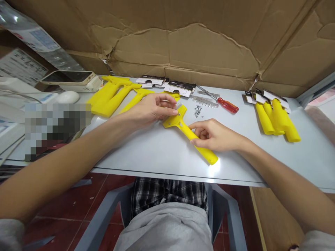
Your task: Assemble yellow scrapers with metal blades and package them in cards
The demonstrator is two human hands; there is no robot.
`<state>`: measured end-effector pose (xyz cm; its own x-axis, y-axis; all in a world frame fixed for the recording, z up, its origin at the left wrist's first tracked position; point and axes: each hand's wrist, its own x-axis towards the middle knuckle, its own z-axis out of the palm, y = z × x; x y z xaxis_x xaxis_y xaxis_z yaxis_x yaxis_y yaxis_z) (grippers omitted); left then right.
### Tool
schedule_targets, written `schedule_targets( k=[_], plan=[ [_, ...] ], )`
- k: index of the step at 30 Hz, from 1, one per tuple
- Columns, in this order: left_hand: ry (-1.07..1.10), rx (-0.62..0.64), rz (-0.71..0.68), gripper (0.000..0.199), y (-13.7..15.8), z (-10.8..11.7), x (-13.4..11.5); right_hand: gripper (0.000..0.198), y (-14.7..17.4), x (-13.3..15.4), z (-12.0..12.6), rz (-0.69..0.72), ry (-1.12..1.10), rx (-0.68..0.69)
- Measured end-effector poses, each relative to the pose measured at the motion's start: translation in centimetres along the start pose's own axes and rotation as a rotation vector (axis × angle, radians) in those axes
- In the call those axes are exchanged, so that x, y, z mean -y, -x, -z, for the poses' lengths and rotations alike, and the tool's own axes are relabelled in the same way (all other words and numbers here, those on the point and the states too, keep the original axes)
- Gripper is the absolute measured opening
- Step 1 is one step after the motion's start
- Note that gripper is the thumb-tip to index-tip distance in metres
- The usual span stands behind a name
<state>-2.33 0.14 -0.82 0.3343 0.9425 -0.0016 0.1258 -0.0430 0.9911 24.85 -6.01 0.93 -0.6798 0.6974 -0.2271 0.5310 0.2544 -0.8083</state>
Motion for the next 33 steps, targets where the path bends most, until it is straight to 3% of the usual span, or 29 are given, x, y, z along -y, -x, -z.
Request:
schedule_targets(
  k=[6, 12, 17, 21, 26, 33],
  plan=[
    [-0.031, -0.012, -0.023, 0.037, 0.2, -0.1, -0.5, 0.059, 0.0, 0.0, 0.0, -0.015, -0.013, 0.002],
    [-0.186, -0.061, -0.149, 0.029, 0.8, -0.6, -1.2, 0.058, -0.2, -0.2, -0.2, -0.005, -0.046, -0.01],
    [-0.437, -0.225, -0.431, 0.022, 2.5, -2.2, -2.0, 0.077, -0.9, -0.7, -0.7, -0.075, -0.26, -0.076],
    [-0.573, -0.135, -0.54, 0.028, 3.8, -3.5, -2.0, 0.087, -1.3, -0.7, -1.3, -0.079, -0.389, -0.133],
    [-0.503, -0.089, -0.433, 0.039, 4.1, -4.3, -1.1, 0.082, -1.5, 0.3, -2.5, -0.071, -0.499, -0.157],
    [-0.342, -0.164, -0.241, 0.05, 3.8, -5.1, -0.7, 0.068, -1.8, 0.6, -4.0, -0.041, -0.636, -0.084]
  ],
)
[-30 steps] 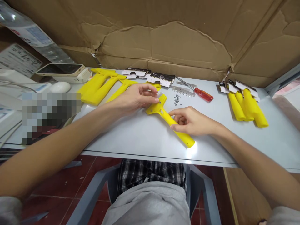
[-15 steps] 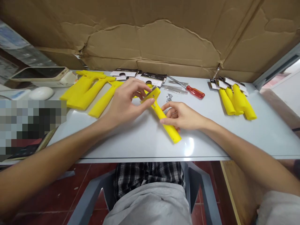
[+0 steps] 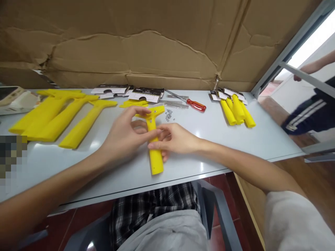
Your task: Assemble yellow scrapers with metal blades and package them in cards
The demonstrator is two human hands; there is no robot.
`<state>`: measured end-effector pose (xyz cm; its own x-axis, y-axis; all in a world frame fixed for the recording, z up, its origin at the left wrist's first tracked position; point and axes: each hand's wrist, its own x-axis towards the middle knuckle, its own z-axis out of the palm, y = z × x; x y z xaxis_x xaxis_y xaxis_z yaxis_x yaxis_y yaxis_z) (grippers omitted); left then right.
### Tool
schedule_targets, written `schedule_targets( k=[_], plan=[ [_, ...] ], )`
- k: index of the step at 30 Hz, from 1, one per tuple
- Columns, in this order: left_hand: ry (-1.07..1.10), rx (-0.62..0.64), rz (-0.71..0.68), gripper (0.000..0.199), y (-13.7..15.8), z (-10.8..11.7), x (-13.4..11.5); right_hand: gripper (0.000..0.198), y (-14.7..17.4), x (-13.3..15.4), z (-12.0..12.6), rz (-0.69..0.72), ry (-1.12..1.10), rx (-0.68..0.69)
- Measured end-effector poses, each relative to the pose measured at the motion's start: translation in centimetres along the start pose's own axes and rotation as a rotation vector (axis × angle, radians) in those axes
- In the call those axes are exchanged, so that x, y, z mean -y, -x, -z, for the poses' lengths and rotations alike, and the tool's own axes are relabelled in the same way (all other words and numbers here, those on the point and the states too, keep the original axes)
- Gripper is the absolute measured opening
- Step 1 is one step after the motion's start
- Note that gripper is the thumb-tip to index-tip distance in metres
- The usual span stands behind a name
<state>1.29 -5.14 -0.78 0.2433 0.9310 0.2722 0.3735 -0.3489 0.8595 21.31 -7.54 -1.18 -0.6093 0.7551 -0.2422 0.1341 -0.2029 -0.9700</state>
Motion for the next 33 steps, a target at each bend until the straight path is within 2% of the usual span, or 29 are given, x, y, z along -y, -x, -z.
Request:
schedule_targets(
  k=[4, 8, 12, 20, 26, 30, 33],
  plan=[
    [0.043, -0.038, -0.017, 0.047, -0.3, 0.7, 0.2, 0.074, -0.1, 0.0, 0.1, 0.049, -0.032, 0.027],
    [-0.069, -0.072, -0.13, 0.041, -1.0, 2.4, 0.7, 0.087, 0.0, 0.7, 0.6, 0.001, -0.005, -0.04],
    [-0.222, -0.05, -0.197, 0.035, -1.4, 3.3, 1.0, 0.079, 0.0, 0.8, 1.5, -0.009, 0.015, -0.09],
    [-0.378, 0.014, -0.261, 0.027, -1.5, 3.1, 0.6, 0.066, 0.0, 0.4, 2.4, 0.017, 0.071, -0.122],
    [-0.357, 0.051, -0.265, 0.035, -1.7, 3.3, 1.0, 0.035, -0.3, 1.4, 3.2, 0.093, 0.201, -0.399],
    [-0.391, 0.032, -0.274, 0.038, -1.7, 3.4, 1.2, 0.035, -0.7, 1.1, 4.7, 0.144, 0.294, -0.512],
    [-0.443, 0.027, -0.272, 0.044, -1.7, 3.5, 1.1, 0.033, -1.0, 0.4, 5.8, 0.274, 0.472, -0.562]
  ],
)
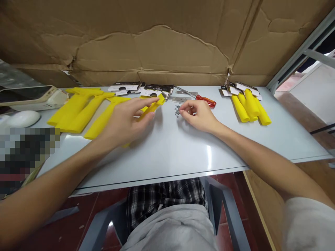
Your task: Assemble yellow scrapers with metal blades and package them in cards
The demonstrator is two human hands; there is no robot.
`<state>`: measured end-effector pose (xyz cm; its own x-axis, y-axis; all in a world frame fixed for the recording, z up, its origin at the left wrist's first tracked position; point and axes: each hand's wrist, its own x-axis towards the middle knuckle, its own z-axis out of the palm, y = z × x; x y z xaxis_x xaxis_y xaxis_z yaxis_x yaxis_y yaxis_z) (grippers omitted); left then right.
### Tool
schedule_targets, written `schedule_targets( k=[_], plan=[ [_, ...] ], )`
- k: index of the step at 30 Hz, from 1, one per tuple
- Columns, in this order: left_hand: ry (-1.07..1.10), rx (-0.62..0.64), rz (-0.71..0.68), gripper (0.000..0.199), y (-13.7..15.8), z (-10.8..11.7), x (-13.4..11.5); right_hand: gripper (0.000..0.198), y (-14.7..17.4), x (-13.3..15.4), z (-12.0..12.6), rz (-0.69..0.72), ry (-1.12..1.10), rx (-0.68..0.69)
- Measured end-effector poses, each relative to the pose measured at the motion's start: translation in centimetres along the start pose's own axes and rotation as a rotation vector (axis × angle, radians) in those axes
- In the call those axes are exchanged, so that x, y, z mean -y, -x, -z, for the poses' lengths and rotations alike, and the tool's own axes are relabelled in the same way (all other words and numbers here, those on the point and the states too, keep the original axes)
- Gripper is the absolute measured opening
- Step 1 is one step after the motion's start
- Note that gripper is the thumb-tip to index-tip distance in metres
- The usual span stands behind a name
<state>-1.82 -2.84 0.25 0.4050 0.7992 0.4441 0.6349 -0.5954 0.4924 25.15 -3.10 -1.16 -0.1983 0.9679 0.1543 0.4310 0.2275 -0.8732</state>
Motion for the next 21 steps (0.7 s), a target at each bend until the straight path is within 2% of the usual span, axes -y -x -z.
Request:
schedule_targets(
  k=[3, 10, 14, 21],
  plan=[
    [-0.032, 0.006, -0.008, 0.049, 0.0, 0.0, -0.1, 0.03, -0.2, -0.8, 0.2, 0.135, 0.101, -0.035],
    [0.043, 0.003, -0.01, 0.044, 0.1, 0.0, -0.1, 0.031, -0.5, -1.4, 0.4, 0.163, 0.186, -0.03],
    [0.353, 0.021, 0.136, 0.047, 0.3, -0.2, -0.5, 0.029, -0.7, -1.7, 0.9, 0.185, 0.33, -0.009],
    [0.86, 0.144, 0.415, 0.051, 0.1, -1.0, -1.6, 0.036, -0.6, -2.0, 1.1, 0.28, 0.509, 0.056]
  ],
)
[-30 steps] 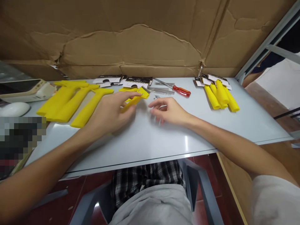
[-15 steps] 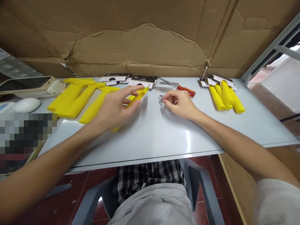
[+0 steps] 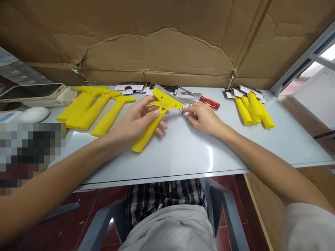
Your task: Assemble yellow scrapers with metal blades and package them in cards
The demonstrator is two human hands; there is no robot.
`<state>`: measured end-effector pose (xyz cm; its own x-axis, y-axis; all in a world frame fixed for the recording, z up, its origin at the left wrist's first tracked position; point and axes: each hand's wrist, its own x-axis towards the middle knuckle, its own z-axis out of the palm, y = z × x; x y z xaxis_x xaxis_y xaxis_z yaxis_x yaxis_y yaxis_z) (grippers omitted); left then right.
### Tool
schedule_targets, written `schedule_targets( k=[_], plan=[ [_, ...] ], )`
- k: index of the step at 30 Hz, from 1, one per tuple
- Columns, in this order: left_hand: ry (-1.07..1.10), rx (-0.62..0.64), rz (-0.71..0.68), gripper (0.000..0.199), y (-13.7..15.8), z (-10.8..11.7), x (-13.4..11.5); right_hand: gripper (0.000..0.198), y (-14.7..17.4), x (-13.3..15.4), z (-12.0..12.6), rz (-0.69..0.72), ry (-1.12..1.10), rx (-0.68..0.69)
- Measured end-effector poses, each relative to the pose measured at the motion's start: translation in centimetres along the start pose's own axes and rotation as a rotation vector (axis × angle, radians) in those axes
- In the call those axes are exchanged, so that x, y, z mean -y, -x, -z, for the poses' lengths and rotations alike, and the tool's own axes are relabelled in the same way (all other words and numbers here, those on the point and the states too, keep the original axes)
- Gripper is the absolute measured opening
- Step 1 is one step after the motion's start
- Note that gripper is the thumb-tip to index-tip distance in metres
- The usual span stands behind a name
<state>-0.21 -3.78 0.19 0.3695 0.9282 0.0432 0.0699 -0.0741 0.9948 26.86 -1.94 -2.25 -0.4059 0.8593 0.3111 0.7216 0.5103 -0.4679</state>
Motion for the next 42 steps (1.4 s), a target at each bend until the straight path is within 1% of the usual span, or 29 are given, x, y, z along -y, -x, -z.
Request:
schedule_targets(
  k=[2, 4, 7, 11, 14, 17, 23, 27, 30, 32, 34, 38, 40, 42],
  plan=[
    [0.075, -0.016, 0.064, 0.049, -0.1, -0.4, 0.2, 0.038, -0.1, -0.1, -0.4, 0.002, 0.041, -0.007],
    [0.119, -0.044, 0.094, 0.048, -0.2, -0.8, 0.5, 0.036, -0.4, -0.2, -0.9, -0.029, 0.096, -0.018],
    [0.158, -0.095, 0.091, 0.048, -0.5, -1.3, 0.7, 0.032, -1.0, 0.0, -1.4, -0.073, 0.172, -0.034],
    [0.157, -0.153, 0.072, 0.048, -0.7, -1.5, 1.0, 0.031, -1.3, 0.8, -1.4, -0.121, 0.22, 0.017],
    [0.13, -0.142, 0.043, 0.053, -0.7, -1.5, 1.2, 0.03, -1.3, 1.5, -1.1, -0.156, 0.262, 0.045],
    [0.085, -0.105, 0.023, 0.061, -0.8, -1.3, 1.5, 0.033, -1.1, 2.0, -0.9, -0.153, 0.299, 0.052],
    [0.044, -0.102, 0.001, 0.057, -0.8, -1.3, 1.5, 0.032, -1.0, 1.9, -0.5, -0.164, 0.305, 0.076],
    [0.055, -0.111, -0.011, 0.054, -0.7, -1.5, 1.5, 0.028, -1.0, 1.3, -0.5, -0.141, 0.27, 0.054],
    [0.065, -0.112, -0.008, 0.056, -0.5, -1.6, 1.4, 0.024, -1.0, 0.9, -0.6, -0.094, 0.179, -0.005],
    [0.067, -0.111, -0.005, 0.059, -0.5, -1.6, 1.4, 0.022, -1.0, 0.7, -0.6, -0.079, 0.046, -0.046],
    [0.062, -0.108, 0.002, 0.061, -0.4, -1.6, 1.3, 0.026, -1.0, 0.6, -0.4, -0.123, -0.164, -0.075],
    [0.053, -0.099, 0.014, 0.063, -0.2, -1.6, 1.3, 0.05, -1.0, 0.8, 0.0, -0.276, -0.615, -0.057],
    [0.061, -0.088, 0.012, 0.064, -0.2, -1.5, 1.4, 0.054, -1.0, 1.1, 0.2, -0.302, -0.717, -0.063],
    [0.066, -0.076, 0.013, 0.066, -0.1, -1.5, 1.4, 0.052, -0.9, 1.4, 0.3, -0.295, -0.716, -0.098]
  ],
)
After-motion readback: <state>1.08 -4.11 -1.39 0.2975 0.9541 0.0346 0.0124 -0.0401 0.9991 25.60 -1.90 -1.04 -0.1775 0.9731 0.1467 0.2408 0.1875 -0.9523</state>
